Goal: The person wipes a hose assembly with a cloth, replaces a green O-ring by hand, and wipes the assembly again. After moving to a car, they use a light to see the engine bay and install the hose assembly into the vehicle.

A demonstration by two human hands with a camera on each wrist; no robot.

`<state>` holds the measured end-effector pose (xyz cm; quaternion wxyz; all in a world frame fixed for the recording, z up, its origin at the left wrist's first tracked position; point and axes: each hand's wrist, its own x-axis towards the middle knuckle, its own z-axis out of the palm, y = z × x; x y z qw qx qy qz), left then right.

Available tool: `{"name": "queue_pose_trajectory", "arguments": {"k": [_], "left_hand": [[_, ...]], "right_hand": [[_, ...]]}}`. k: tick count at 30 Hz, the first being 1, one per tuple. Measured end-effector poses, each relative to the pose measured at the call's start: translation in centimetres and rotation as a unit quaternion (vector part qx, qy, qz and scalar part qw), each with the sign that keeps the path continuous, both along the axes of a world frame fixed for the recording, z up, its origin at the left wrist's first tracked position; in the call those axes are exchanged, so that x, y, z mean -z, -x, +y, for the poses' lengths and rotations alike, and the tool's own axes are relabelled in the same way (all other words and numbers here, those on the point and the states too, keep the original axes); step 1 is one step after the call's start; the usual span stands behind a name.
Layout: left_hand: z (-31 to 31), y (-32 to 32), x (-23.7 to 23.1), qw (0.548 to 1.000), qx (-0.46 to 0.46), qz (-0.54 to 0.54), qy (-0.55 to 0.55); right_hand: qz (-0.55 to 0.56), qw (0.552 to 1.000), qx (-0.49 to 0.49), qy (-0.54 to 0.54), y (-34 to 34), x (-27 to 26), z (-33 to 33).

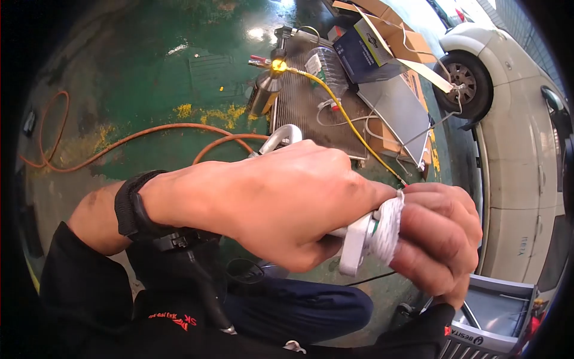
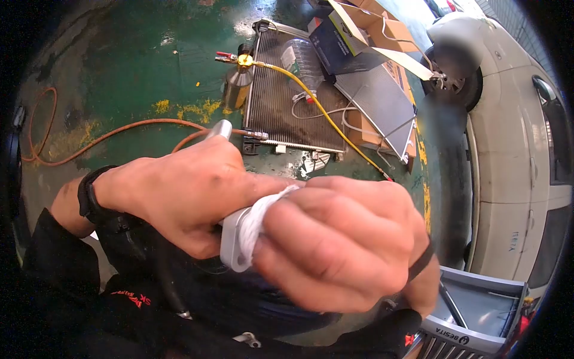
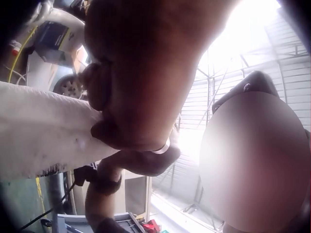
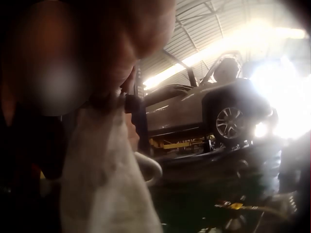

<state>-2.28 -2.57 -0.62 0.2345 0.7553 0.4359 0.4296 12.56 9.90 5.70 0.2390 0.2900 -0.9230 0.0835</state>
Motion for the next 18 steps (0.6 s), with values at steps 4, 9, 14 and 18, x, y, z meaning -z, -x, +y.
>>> {"name": "queue_pose_trajectory", "arguments": {"k": [4,9,14,18], "left_hand": [[0.2,0.0,0.5,1.000,-0.005,-0.015,0.001],[-0.4,-0.2,-0.5,0.999,-0.014,-0.025,0.029],[-0.3,-0.3,0.3,1.000,-0.016,-0.008,-0.014],[-0.7,-0.3,-0.4,0.998,-0.048,0.039,0.024]], "right_hand": [[0.016,0.986,-0.013,0.166,0.1,1.8,0.8],[0.013,0.902,0.089,0.423,-0.9,4.6,0.7],[-0.012,0.766,0.124,0.631,-0.6,5.2,-1.2],[-0.050,0.716,0.135,0.684,-0.9,5.4,-1.6]]}}
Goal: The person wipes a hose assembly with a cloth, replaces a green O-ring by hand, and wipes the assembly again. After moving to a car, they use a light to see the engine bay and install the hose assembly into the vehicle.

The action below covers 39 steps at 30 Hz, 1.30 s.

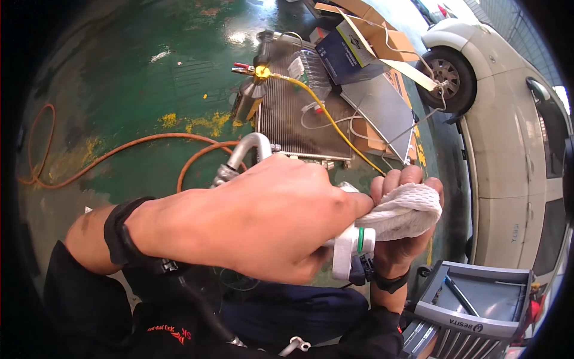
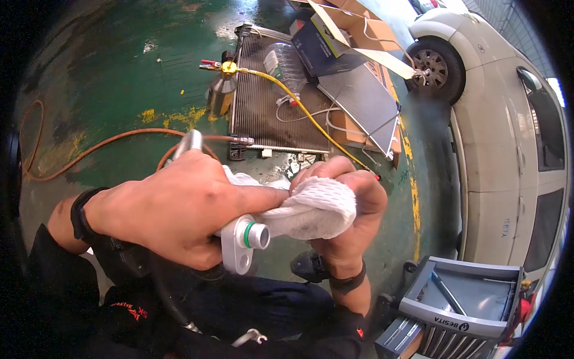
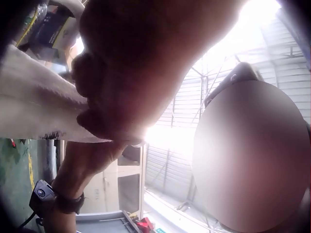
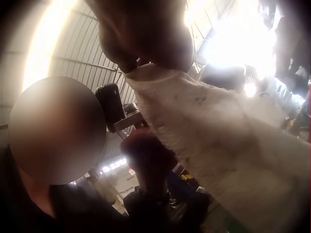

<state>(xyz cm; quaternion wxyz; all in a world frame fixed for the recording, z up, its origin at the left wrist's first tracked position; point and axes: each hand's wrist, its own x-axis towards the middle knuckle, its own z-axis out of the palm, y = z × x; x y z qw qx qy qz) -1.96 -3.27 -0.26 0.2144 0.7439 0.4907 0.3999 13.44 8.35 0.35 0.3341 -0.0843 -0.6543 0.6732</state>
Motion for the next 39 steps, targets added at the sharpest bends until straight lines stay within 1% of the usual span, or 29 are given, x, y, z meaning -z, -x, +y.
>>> {"name": "queue_pose_trajectory", "arguments": {"k": [4,6,8,11,13,14,15,16,17,18,19,20,21,22,23,24,25,26,27,28,30,32,33,34,35,36,37,38,39], "left_hand": [[-0.4,-0.2,-0.4,0.997,-0.061,0.051,0.018],[-0.4,-0.2,-0.4,0.994,-0.081,0.065,0.014],[-0.4,-0.2,-0.2,0.994,-0.076,0.068,0.028],[-0.5,-0.2,-0.5,0.993,-0.089,0.064,0.053],[-0.2,0.1,-0.3,0.991,-0.108,0.064,0.050],[-0.1,0.3,-0.2,0.989,-0.123,0.066,0.044],[-0.1,0.6,-0.7,0.984,-0.150,0.093,0.034],[-0.3,0.8,-0.9,0.978,-0.185,0.098,0.023],[-0.4,1.0,-0.5,0.975,-0.204,0.093,-0.011],[-0.4,1.1,-0.2,0.969,-0.223,0.090,-0.052],[-0.2,1.4,0.2,0.971,-0.212,0.097,-0.045],[0.1,1.4,0.9,0.959,-0.217,0.112,-0.141],[0.2,1.3,1.2,0.937,-0.222,0.125,-0.238],[-0.1,0.8,0.7,0.939,-0.216,0.130,-0.236],[-0.4,0.2,-0.2,0.952,-0.230,0.152,-0.133],[-0.6,0.0,-0.7,0.953,-0.245,0.174,-0.031],[-0.4,0.3,0.9,0.961,-0.245,0.107,-0.074],[-0.7,0.2,0.6,0.959,-0.248,0.113,-0.072],[-1.1,-0.2,-0.1,0.960,-0.257,0.104,-0.032],[-1.4,-0.4,-0.4,0.959,-0.266,0.094,0.010],[-1.7,0.6,0.3,0.966,-0.245,0.088,0.002],[-1.9,0.9,-0.5,0.977,-0.199,0.068,0.023],[-1.6,0.9,-0.9,0.986,-0.153,0.021,-0.064],[-1.4,0.7,-1.0,0.986,-0.152,0.020,-0.069],[-1.3,0.5,-1.0,0.983,-0.172,0.033,-0.060],[-1.2,0.4,-1.1,0.978,-0.195,0.046,-0.051],[-1.1,0.6,-1.0,0.977,-0.200,0.044,-0.057],[-1.1,0.8,-0.9,0.972,-0.210,0.102,0.025],[-1.0,0.9,-0.7,0.958,-0.216,0.158,0.105]], "right_hand": [[0.017,0.999,-0.033,0.002,-0.1,0.5,0.0],[0.090,0.990,-0.034,0.101,-0.1,0.7,0.0],[0.070,0.991,-0.060,0.098,-0.2,0.6,-0.2],[0.043,0.997,-0.032,0.063,0.1,1.6,-1.2],[0.014,0.997,-0.011,0.069,-0.2,1.9,-1.8],[0.062,0.993,-0.027,0.094,0.1,2.1,-1.1],[0.050,0.995,0.015,0.090,0.4,1.7,-0.3],[0.007,0.994,0.095,0.047,1.0,1.9,1.3],[-0.042,0.990,0.101,0.083,1.3,3.4,3.9],[-0.176,0.967,0.182,-0.033,2.2,4.2,3.7],[-0.228,0.971,0.070,-0.035,2.3,6.4,4.6],[-0.284,0.944,0.008,-0.169,2.1,9.0,4.1],[-0.435,0.864,-0.194,-0.163,2.6,15.2,7.3],[-0.503,0.778,-0.196,-0.322,2.3,22.6,6.9],[-0.514,0.730,-0.268,-0.362,2.0,26.9,5.1],[-0.437,0.751,-0.289,-0.402,1.0,31.0,4.1],[-0.421,0.718,-0.273,-0.483,1.0,34.8,2.7],[-0.395,0.739,-0.244,-0.488,1.0,37.8,1.4],[-0.387,0.740,-0.249,-0.490,1.4,37.3,1.1],[-0.446,0.764,-0.219,-0.411,2.1,34.9,0.5],[-0.551,0.786,-0.151,-0.234,3.2,31.2,-0.5],[-0.509,0.738,-0.254,-0.363,3.7,32.0,0.6],[-0.457,0.782,-0.237,-0.350,2.8,31.3,1.2],[-0.460,0.781,-0.233,-0.353,2.6,29.0,1.6],[-0.429,0.834,-0.208,-0.279,2.6,25.9,1.8],[-0.393,0.878,-0.184,-0.205,2.7,22.2,1.9],[-0.339,0.921,-0.146,-0.124,2.6,14.9,1.0],[-0.282,0.952,-0.107,-0.040,2.2,9.4,0.2],[-0.292,0.949,-0.109,0.046,1.4,8.6,1.2]]}}
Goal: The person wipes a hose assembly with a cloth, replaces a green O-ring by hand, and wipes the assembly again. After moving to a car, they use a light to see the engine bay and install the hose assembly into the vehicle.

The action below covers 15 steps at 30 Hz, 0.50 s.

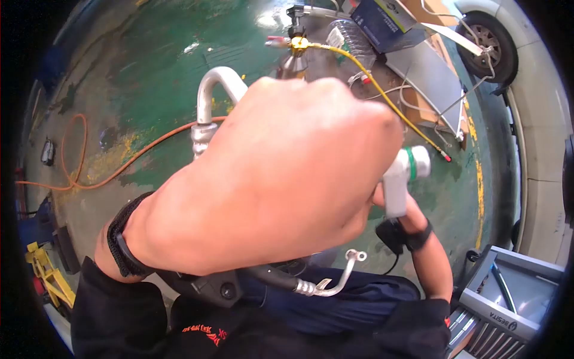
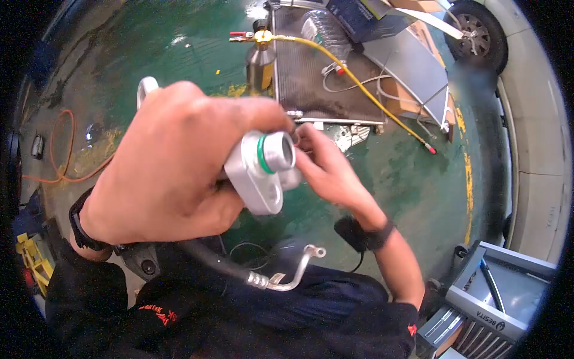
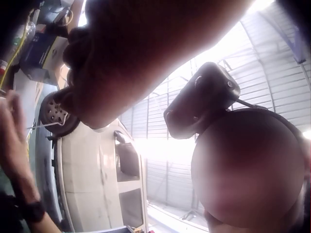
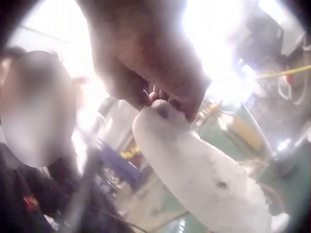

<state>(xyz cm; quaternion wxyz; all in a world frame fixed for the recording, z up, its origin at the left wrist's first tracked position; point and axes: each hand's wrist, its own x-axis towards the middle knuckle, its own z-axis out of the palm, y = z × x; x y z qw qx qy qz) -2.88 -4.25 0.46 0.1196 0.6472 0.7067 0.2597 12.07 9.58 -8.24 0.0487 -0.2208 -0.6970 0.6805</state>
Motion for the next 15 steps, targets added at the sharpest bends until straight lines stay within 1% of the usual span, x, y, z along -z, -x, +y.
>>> {"name": "queue_pose_trajectory", "arguments": {"k": [1,3,4,5,7,8,10,11,13,15], "left_hand": [[0.2,0.1,0.0,1.000,0.003,-0.002,-0.012],[0.7,0.0,-0.2,0.999,0.023,-0.033,0.008],[0.9,-0.1,-0.3,0.999,0.030,-0.023,0.017],[1.1,-0.3,-0.4,0.999,0.038,-0.025,0.001],[1.5,-0.8,-0.4,0.999,0.033,-0.025,0.014],[1.6,-1.0,0.0,0.999,0.046,-0.011,-0.011],[1.8,-1.3,0.1,0.999,0.048,-0.018,-0.017],[1.8,-1.3,0.2,0.998,0.051,-0.026,-0.017],[1.8,-1.4,0.0,0.998,0.053,-0.030,-0.014],[1.6,-1.6,-0.1,0.997,0.067,-0.014,-0.028]], "right_hand": [[-0.018,0.996,0.026,0.078,-0.8,-1.1,1.2],[0.103,0.995,0.007,-0.017,-2.3,-4.3,1.8],[0.161,0.987,0.005,0.004,-2.6,-6.0,1.4],[0.181,0.983,0.025,0.002,-2.9,-7.2,1.0],[0.209,0.976,0.049,0.032,-3.3,-8.7,0.4],[0.209,0.976,0.046,0.024,-3.3,-9.1,0.1],[0.213,0.966,0.124,-0.078,-2.9,-9.6,-0.7],[0.215,0.966,0.121,-0.079,-2.5,-9.7,-1.1],[0.242,0.932,0.160,-0.219,-2.0,-10.0,-1.6],[0.252,0.928,0.142,-0.235,-2.0,-10.1,-1.7]]}}
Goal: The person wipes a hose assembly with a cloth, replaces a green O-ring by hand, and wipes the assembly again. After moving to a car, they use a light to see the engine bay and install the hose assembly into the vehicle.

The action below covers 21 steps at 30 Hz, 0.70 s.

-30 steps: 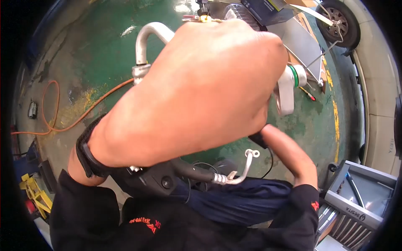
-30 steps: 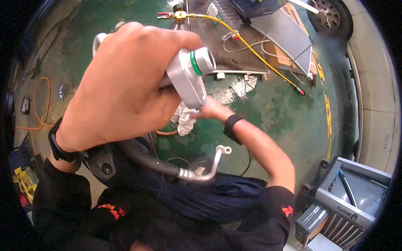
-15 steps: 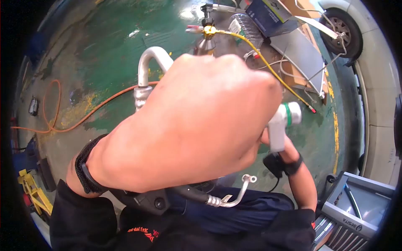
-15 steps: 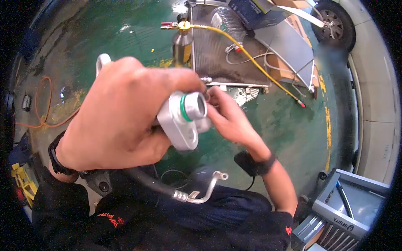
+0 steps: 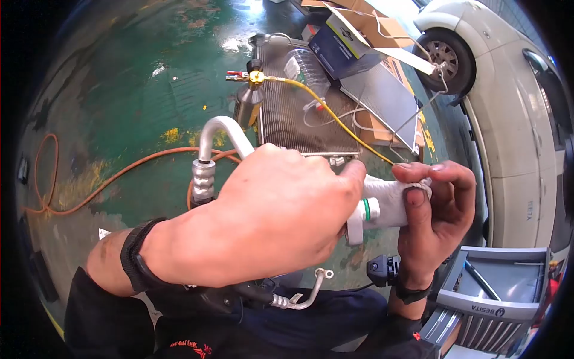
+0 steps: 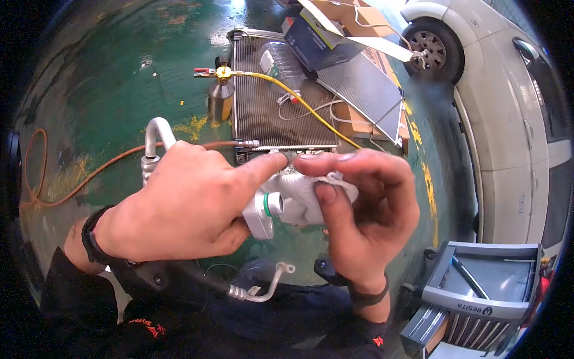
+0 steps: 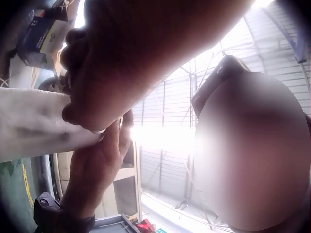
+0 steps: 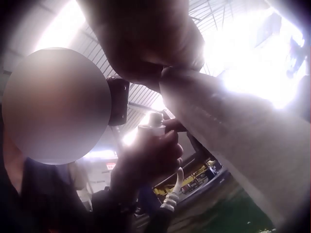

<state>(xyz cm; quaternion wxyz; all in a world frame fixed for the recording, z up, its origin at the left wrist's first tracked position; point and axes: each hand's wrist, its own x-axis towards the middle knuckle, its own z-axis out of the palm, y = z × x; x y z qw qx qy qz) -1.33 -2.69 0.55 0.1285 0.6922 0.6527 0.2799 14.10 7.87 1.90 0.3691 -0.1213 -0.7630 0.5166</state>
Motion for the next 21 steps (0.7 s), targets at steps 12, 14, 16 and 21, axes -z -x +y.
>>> {"name": "queue_pose_trajectory", "arguments": {"k": [12,14,16,21], "left_hand": [[-0.5,-0.3,-0.2,1.000,0.018,-0.007,-0.010],[-0.6,-0.2,-0.2,1.000,0.012,-0.007,-0.011],[-0.7,-0.2,-0.3,1.000,0.013,-0.009,-0.020],[-0.8,-0.2,0.0,0.999,0.007,0.001,-0.031]], "right_hand": [[0.023,0.981,-0.044,-0.185,0.3,-0.7,-1.8],[0.009,0.999,-0.020,-0.043,-0.1,-0.6,-2.2],[0.016,0.999,-0.023,0.039,-0.2,-0.7,-2.3],[-0.047,0.979,-0.042,0.193,-0.3,-0.7,-1.7]]}}
